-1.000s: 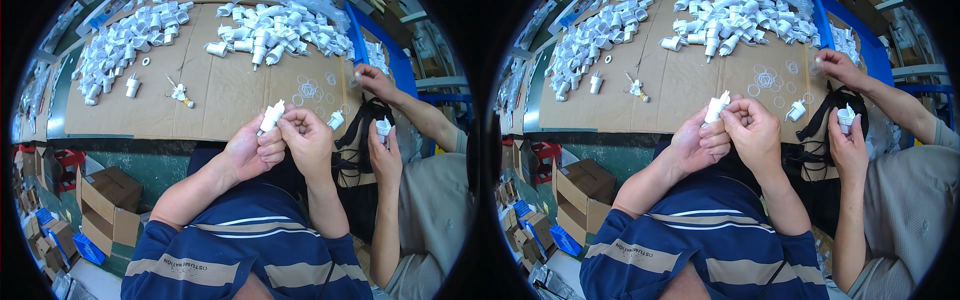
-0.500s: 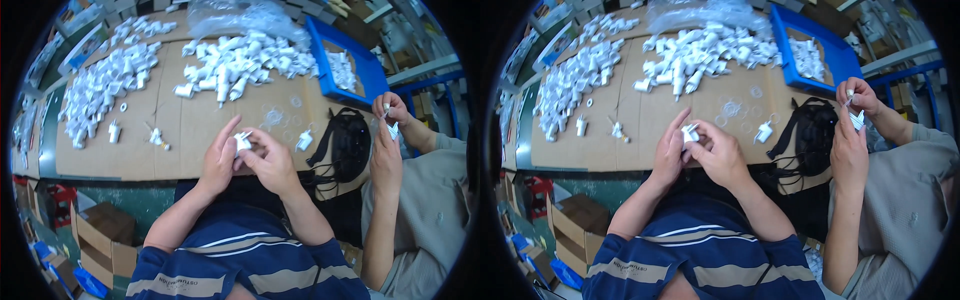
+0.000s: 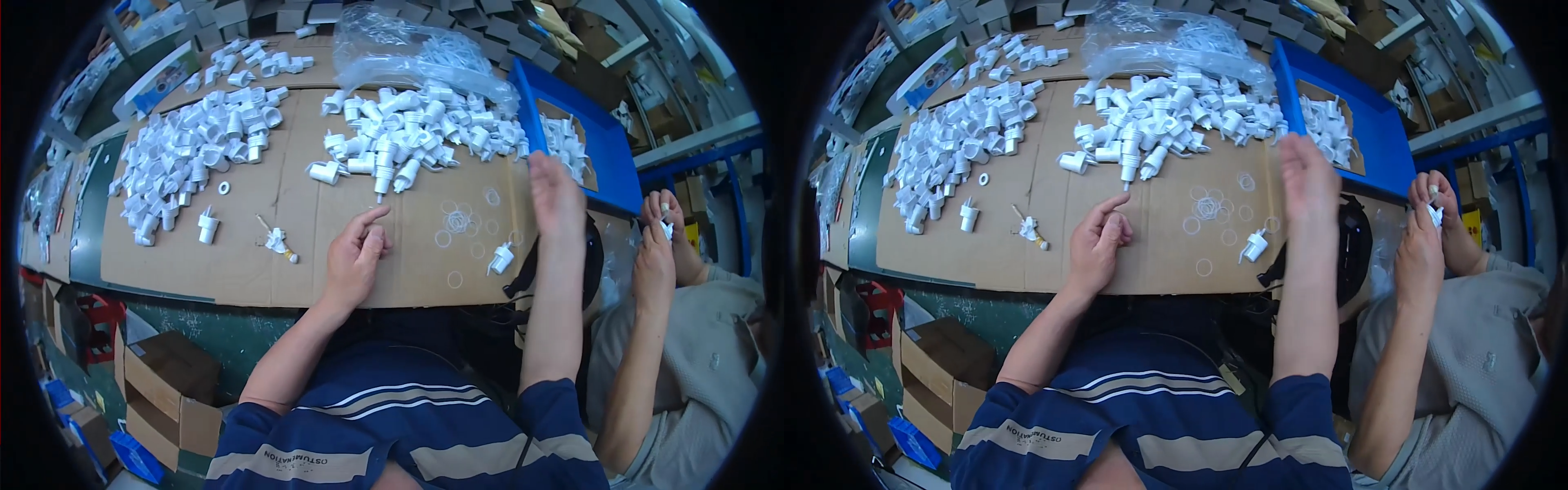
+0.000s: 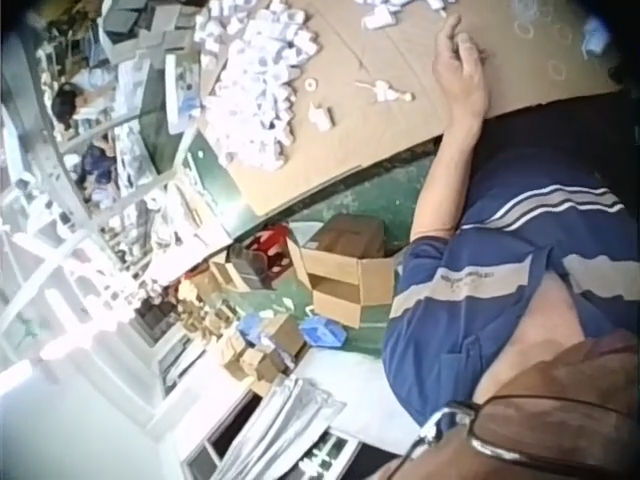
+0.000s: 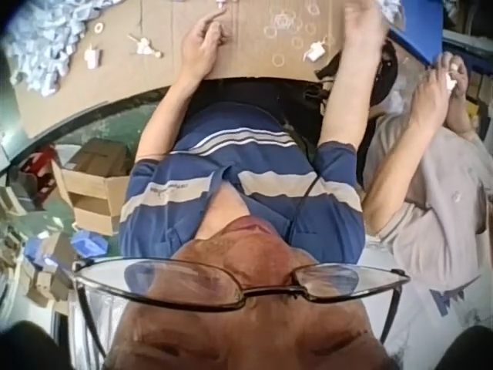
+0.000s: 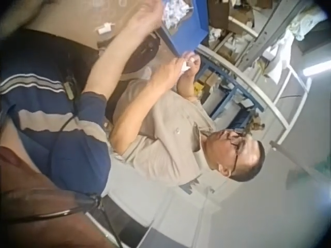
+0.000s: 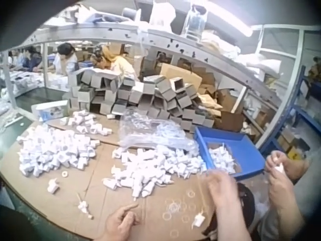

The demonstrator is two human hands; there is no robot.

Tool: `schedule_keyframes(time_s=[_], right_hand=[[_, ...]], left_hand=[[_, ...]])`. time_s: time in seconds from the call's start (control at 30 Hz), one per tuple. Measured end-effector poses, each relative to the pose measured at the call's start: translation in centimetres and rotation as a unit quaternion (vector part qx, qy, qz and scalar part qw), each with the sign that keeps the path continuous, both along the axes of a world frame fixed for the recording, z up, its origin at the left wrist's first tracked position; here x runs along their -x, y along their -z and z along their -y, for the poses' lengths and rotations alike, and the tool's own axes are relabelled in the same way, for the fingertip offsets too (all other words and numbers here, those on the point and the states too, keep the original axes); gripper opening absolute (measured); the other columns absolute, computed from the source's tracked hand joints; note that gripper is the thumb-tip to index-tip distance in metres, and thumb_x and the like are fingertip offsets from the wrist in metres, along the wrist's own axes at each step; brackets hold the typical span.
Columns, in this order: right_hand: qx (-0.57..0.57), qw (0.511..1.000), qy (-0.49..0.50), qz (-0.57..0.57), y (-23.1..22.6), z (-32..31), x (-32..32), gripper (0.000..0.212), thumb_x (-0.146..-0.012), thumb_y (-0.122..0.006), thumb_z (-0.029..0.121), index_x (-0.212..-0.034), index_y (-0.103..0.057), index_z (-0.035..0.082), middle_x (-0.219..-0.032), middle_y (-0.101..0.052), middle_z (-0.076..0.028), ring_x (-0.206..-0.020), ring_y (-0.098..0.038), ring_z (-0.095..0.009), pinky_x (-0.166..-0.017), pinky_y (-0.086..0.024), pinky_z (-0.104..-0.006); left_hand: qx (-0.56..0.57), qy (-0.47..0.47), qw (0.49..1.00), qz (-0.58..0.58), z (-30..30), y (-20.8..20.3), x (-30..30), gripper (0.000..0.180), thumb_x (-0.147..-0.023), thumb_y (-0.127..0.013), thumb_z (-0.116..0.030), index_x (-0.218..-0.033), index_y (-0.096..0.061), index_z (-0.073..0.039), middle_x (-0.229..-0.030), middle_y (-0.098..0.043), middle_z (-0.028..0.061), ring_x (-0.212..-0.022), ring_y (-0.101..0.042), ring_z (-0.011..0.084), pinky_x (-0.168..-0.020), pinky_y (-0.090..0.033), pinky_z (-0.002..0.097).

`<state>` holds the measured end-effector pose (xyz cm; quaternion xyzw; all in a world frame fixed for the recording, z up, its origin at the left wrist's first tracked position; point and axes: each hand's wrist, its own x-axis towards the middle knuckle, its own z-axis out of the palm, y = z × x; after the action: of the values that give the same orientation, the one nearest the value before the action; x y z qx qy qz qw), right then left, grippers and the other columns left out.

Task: Assembling small white plastic components by inserting thin wires or rings through them.

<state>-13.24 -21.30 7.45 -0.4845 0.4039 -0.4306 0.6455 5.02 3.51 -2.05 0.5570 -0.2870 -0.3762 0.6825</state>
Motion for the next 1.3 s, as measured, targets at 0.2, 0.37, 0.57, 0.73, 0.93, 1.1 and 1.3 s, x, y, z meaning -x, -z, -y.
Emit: schedule_keyframes(time_s=[0.2, 0.37, 0.57, 0.73, 0.93, 1.1, 1.3], right_hand=[[0.374, 0.863, -0.140, -0.309, 6.2, -9.1, -8.5, 0.038, -0.087, -0.065, 0.001, -0.124, -0.070, 0.004, -0.110, -0.072, -0.008, -0.087, -0.067, -0.022, -0.079, -0.054, -0.0319], [0.422, 0.807, -0.115, -0.398, 7.1, -9.1, -10.4, 0.031, -0.087, -0.063, 0.000, -0.116, -0.074, 0.003, -0.105, -0.072, -0.009, -0.085, -0.067, -0.025, -0.078, -0.054, -0.0342], [0.130, 0.910, -0.116, -0.377, 6.8, -9.8, -7.3, 0.024, -0.086, -0.064, 0.001, -0.107, -0.076, 0.003, -0.099, -0.072, -0.010, -0.081, -0.067, -0.029, -0.077, -0.055, -0.0370], [0.336, 0.856, -0.080, -0.386, 7.5, -12.1, -3.9, 0.018, -0.087, -0.066, 0.002, -0.101, -0.077, 0.003, -0.090, -0.072, -0.009, -0.073, -0.065, -0.024, -0.070, -0.053, -0.0324], [0.429, 0.817, -0.071, -0.378, 6.6, -15.5, -0.2, 0.018, -0.087, -0.064, 0.000, -0.099, -0.077, 0.002, -0.092, -0.072, -0.011, -0.077, -0.067, -0.030, -0.071, -0.053, -0.0362], [0.392, 0.793, -0.029, -0.465, 4.8, -12.9, 2.4, 0.014, -0.088, -0.066, 0.002, -0.098, -0.076, 0.003, -0.095, -0.072, -0.010, -0.081, -0.068, -0.031, -0.075, -0.055, -0.0388], [0.415, 0.781, -0.113, -0.452, 5.9, -12.9, 0.5, 0.011, -0.088, -0.068, 0.005, -0.095, -0.075, 0.001, -0.091, -0.071, -0.011, -0.080, -0.067, -0.031, -0.073, -0.053, -0.0369]], left_hand=[[-0.005, 0.004, 1.000, 0.001, -0.7, 0.6, -0.5, 0.032, -0.108, -0.050, -0.009, -0.137, -0.060, 0.000, -0.081, -0.061, 0.0046, -0.074, -0.055, 0.0108, -0.071, -0.046, 0.0224], [0.001, 0.007, 1.000, -0.015, -0.7, 0.8, -0.5, 0.033, -0.103, -0.054, -0.006, -0.134, -0.063, 0.000, -0.092, -0.067, 0.0077, -0.079, -0.060, 0.0121, -0.073, -0.050, 0.0244], [-0.016, -0.056, 0.983, 0.174, -0.4, 0.0, 0.2, 0.037, -0.100, -0.056, -0.003, -0.137, -0.060, 0.000, -0.109, -0.062, 0.0116, -0.089, -0.060, 0.0178, -0.079, -0.050, 0.0283], [0.021, -0.056, 0.831, 0.553, 2.2, -0.1, 0.4, 0.046, -0.094, -0.060, -0.005, -0.140, -0.058, -0.003, -0.131, -0.058, 0.0159, -0.108, -0.062, 0.0253, -0.086, -0.051, 0.0328], [-0.039, 0.050, 0.778, 0.625, 3.8, -0.8, -0.8, 0.040, -0.094, -0.057, -0.010, -0.133, -0.063, -0.004, -0.135, -0.059, 0.0143, -0.116, -0.059, 0.0318, -0.095, -0.050, 0.0391], [-0.105, 0.084, 0.774, 0.618, 4.7, -2.8, -1.5, 0.034, -0.095, -0.053, -0.011, -0.125, -0.066, -0.004, -0.133, -0.061, 0.0128, -0.118, -0.058, 0.0317, -0.098, -0.049, 0.0398], [-0.001, 0.053, 0.733, 0.678, 5.2, -1.5, -2.5, 0.027, -0.094, -0.054, -0.010, -0.116, -0.066, -0.002, -0.127, -0.064, 0.0125, -0.111, -0.060, 0.0315, -0.097, -0.050, 0.0388]])
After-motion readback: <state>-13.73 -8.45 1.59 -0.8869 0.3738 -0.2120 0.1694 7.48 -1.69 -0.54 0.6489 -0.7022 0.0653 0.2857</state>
